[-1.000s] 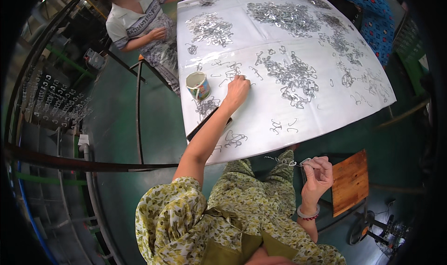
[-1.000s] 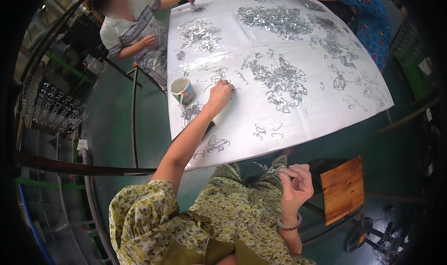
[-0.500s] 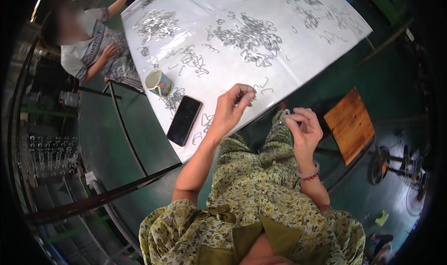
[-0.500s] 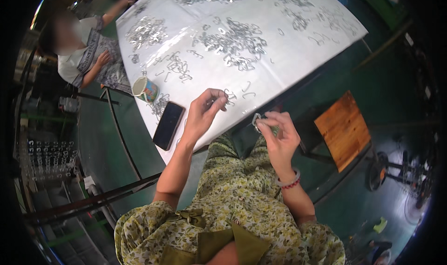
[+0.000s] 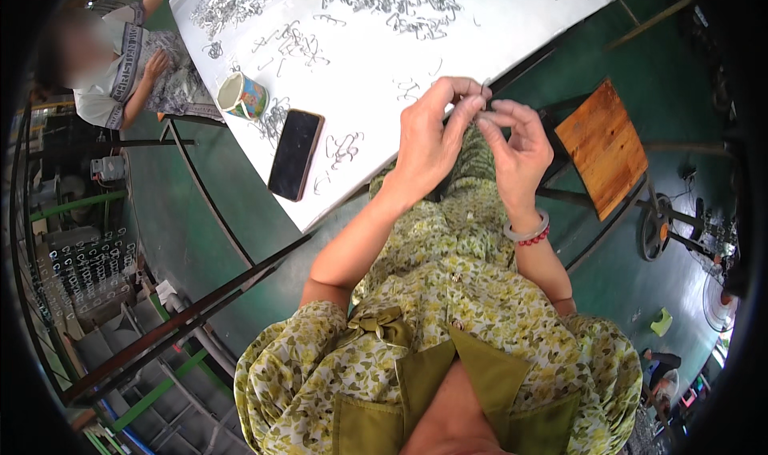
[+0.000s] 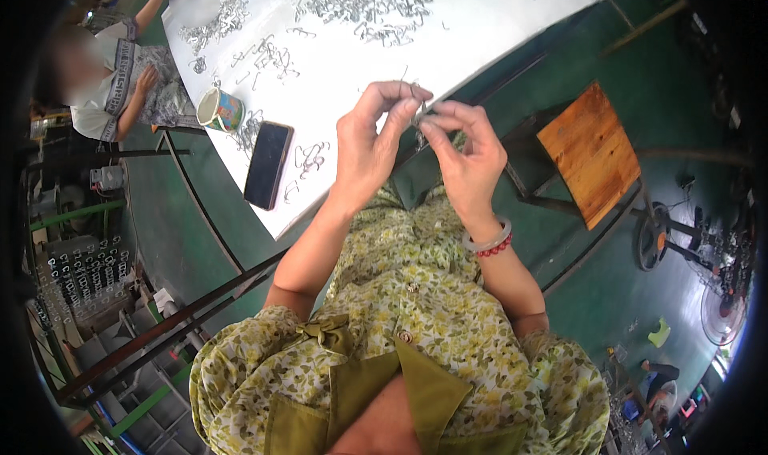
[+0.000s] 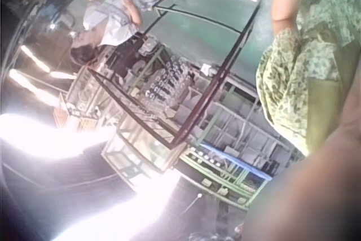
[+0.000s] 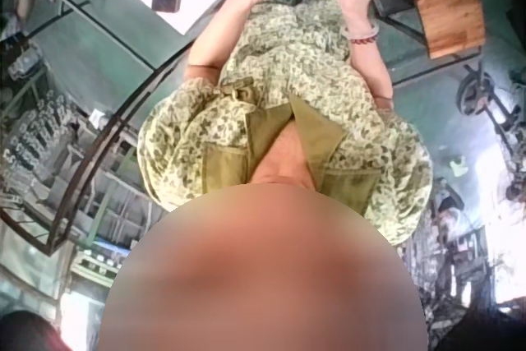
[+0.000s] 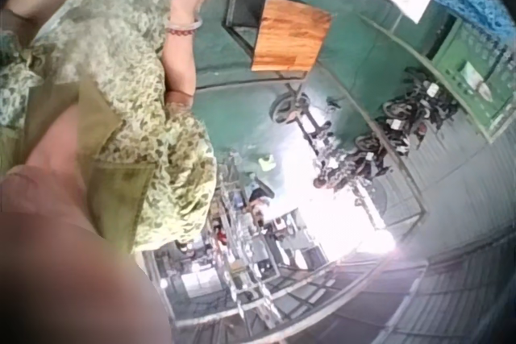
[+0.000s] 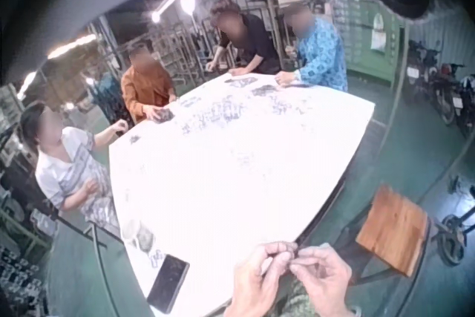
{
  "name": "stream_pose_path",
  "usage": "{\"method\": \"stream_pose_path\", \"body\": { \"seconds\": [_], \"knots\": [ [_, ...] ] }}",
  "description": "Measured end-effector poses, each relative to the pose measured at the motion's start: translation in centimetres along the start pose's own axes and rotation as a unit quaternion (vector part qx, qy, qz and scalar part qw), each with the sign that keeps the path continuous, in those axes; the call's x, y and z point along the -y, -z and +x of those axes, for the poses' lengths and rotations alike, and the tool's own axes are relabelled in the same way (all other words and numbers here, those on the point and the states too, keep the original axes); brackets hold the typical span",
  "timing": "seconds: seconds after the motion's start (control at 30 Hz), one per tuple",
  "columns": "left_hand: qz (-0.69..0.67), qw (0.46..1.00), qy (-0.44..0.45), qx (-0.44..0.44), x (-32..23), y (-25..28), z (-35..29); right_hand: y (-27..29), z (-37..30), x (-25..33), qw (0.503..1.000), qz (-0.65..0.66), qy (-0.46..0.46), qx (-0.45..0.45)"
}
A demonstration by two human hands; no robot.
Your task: The person picks small metal hooks and split rings from a white table and links them together by hand. They repeatedly reach for parts, connect them, and place the assembled chains onto a hanging rack nearby.
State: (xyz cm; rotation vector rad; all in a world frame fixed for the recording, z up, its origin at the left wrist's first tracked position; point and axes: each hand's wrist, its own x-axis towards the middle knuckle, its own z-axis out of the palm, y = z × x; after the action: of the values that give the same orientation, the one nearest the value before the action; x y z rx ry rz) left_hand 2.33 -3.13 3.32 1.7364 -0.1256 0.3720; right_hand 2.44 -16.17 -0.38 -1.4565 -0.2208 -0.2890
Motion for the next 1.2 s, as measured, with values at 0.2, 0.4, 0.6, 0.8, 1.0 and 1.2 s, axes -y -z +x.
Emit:
{"method": "stream_pose_path", "body": {
  "seconds": [0.2,0.4,0.6,0.8,1.0,1.2],
  "knots": [
    [0.048,0.999,-0.017,0.008,-0.3,1.7,-0.6,0.7,1.7,-2.0,1.000,-0.017,0.020,0.004],
    [0.043,0.999,-0.007,0.021,0.5,2.1,-1.9,-0.5,10.0,-7.2,0.951,-0.281,0.028,0.126],
    [0.055,0.998,-0.012,0.029,0.6,3.0,-2.7,-2.9,14.9,-14.6,0.825,-0.459,0.232,0.234],
    [0.061,0.998,-0.025,0.017,0.9,3.1,-3.1,-3.4,14.4,-13.5,0.831,-0.457,0.238,0.208],
    [0.036,0.999,-0.021,-0.009,1.7,2.5,-3.0,-1.7,11.2,-6.2,0.922,-0.275,0.085,0.258],
    [0.075,0.997,-0.009,-0.001,2.0,2.2,-2.5,-0.6,9.1,4.9,0.903,-0.243,-0.016,0.353]
  ]
}}
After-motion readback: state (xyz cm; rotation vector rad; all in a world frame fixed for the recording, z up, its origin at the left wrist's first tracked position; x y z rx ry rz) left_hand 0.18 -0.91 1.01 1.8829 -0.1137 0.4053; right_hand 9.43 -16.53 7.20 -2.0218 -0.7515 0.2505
